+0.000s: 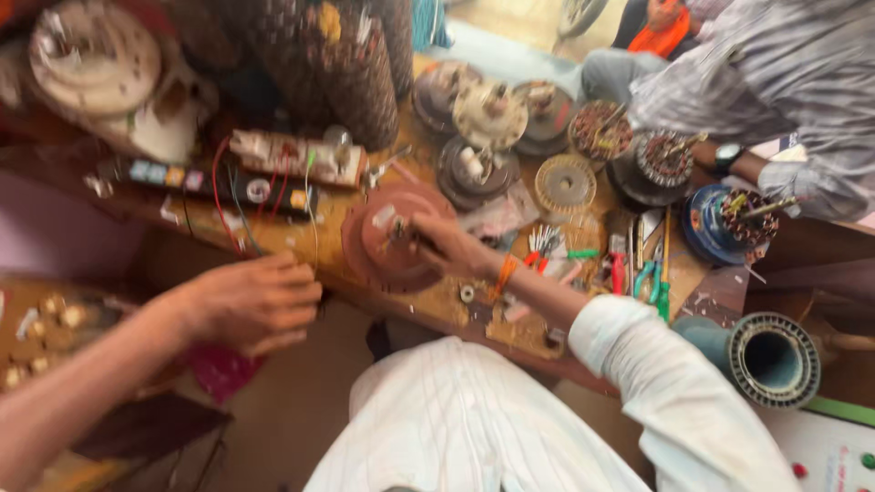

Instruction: The person works on a reddish-brown circular electrical component, likely a fan motor housing, using a screwdriver to adjust internal parts and wires. They also handle a small white plastic piece and a metal component, manipulating them with their hands and tools on a cluttered workbench.

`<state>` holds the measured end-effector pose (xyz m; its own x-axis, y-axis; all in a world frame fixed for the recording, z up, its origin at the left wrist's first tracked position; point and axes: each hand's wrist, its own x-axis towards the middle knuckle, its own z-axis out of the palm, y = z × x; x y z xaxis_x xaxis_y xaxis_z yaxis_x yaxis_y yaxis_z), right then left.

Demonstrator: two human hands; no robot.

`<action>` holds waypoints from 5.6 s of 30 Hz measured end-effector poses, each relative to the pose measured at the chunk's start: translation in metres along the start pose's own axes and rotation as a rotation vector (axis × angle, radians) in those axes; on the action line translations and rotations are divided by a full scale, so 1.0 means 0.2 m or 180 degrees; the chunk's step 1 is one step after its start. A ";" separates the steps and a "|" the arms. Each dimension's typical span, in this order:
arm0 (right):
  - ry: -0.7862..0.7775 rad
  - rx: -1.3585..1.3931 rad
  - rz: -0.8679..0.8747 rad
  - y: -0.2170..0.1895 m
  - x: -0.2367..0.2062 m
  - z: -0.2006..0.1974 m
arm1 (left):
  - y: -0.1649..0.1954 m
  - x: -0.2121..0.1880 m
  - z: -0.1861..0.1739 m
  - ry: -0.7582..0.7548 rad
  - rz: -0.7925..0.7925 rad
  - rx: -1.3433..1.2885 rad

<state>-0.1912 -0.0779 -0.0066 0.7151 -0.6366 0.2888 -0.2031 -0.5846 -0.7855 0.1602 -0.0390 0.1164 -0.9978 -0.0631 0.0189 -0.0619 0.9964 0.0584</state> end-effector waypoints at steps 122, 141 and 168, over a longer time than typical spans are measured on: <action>0.0979 0.1047 -0.0086 0.13 0.13 -0.07 | 0.02 1.00 0.70 0.3723 -0.5261 -0.0508; 0.0965 0.1512 0.0040 0.13 0.07 -0.03 | 0.07 1.00 0.54 0.3429 -0.4918 -0.0510; 0.0883 0.1146 0.0105 0.11 0.05 -0.01 | 0.08 0.86 0.36 0.2339 -0.4050 -0.0072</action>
<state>-0.1894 -0.0983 -0.0187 0.4958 -0.7914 0.3575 0.0577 -0.3808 -0.9229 -0.0134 -0.0305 0.0490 -0.0366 -0.8993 0.4357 -0.8636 0.2478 0.4390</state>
